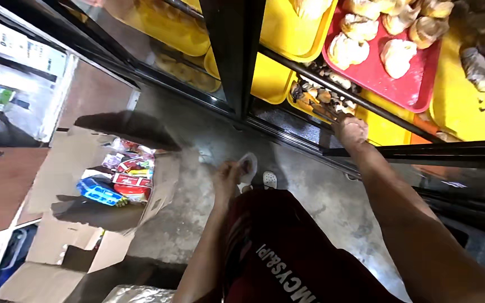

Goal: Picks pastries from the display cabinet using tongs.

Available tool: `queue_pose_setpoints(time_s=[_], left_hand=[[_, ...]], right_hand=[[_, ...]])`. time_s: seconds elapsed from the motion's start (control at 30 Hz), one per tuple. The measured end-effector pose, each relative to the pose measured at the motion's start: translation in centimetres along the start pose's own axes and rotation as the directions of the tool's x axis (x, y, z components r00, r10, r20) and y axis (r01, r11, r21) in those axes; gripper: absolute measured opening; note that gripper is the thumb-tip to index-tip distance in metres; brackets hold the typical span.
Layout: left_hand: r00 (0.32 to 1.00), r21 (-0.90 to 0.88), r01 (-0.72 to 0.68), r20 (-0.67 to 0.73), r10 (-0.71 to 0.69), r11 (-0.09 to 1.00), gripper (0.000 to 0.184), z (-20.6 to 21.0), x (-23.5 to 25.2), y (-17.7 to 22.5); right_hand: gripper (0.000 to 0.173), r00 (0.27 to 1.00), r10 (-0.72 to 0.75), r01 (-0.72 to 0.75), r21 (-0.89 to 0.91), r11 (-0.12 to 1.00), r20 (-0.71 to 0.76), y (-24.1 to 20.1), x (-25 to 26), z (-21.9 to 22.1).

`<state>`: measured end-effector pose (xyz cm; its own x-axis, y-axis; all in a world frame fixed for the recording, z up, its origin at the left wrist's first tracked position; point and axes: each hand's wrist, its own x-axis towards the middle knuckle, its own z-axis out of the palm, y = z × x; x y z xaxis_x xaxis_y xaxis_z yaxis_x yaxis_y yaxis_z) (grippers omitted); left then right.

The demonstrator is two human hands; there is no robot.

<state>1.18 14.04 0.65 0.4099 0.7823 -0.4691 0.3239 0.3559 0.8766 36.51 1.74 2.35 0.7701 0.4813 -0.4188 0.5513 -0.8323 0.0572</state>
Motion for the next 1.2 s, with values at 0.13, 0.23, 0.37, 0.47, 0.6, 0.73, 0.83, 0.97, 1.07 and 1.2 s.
queue_pose_setpoints(time_s=[0.13, 0.23, 0.37, 0.47, 0.6, 0.73, 0.83, 0.97, 1.07, 1.2], left_hand=[[1.0, -0.024, 0.016, 0.01, -0.016, 1.0, 0.01, 1.1, 0.1, 0.4], [0.999, -0.023, 0.019, 0.026, -0.018, 1.0, 0.011, 1.9, 0.3, 1.1], [0.999, -0.04, 0.019, 0.039, -0.017, 0.999, 0.011, 3.0, 0.8, 1.7], [0.999, -0.033, 0.017, 0.041, -0.016, 0.999, 0.011, 3.8, 1.6, 2.1], [0.998, -0.01, -0.029, 0.049, 0.029, 1.0, 0.013, 4.7, 2.3, 2.1], [0.992, 0.055, -0.098, 0.079, 0.093, 0.994, 0.016, 5.5, 2.9, 2.2], [0.982, 0.117, -0.156, 0.122, 0.141, 0.981, 0.019, 6.3, 2.9, 2.4], [0.964, 0.242, -0.243, 0.171, 0.206, 0.939, 0.023, 8.2, 2.6, 3.1], [0.928, 0.31, -0.347, 0.253, 0.274, 0.885, 0.024, 10.0, 1.9, 3.8], [0.887, 0.324, -0.43, 0.325, 0.327, 0.843, 0.023, 12.3, 1.0, 4.3]], right_hand=[[0.039, 0.987, -0.121, 0.066, 0.42, 0.905, 0.106, 3.9, 3.4, 1.6], [0.034, 0.971, -0.154, -0.006, 0.662, 0.749, 0.184, 5.0, 3.6, 2.6], [0.029, 0.962, -0.159, -0.072, 0.766, 0.639, 0.224, 5.6, 2.4, 2.1], [0.024, 0.942, -0.238, -0.082, 0.848, 0.523, 0.237, 6.9, 1.1, 1.4], [0.022, 0.922, -0.344, 0.041, 0.838, 0.545, 0.179, 10.6, -2.9, 0.7], [0.024, 0.882, -0.458, 0.268, 0.683, 0.679, 0.109, 11.9, -6.8, -2.4], [0.026, 0.828, -0.557, 0.474, 0.449, 0.757, 0.065, 11.5, -10.0, -5.6], [0.028, 0.799, -0.599, 0.599, 0.022, 0.801, 0.049, 8.5, -13.9, -10.6], [0.018, 0.81, -0.584, 0.581, -0.212, 0.785, 0.059, 5.7, -15.7, -12.8], [0.012, 0.825, -0.558, 0.555, -0.329, 0.764, 0.096, 4.3, -16.2, -13.5]])
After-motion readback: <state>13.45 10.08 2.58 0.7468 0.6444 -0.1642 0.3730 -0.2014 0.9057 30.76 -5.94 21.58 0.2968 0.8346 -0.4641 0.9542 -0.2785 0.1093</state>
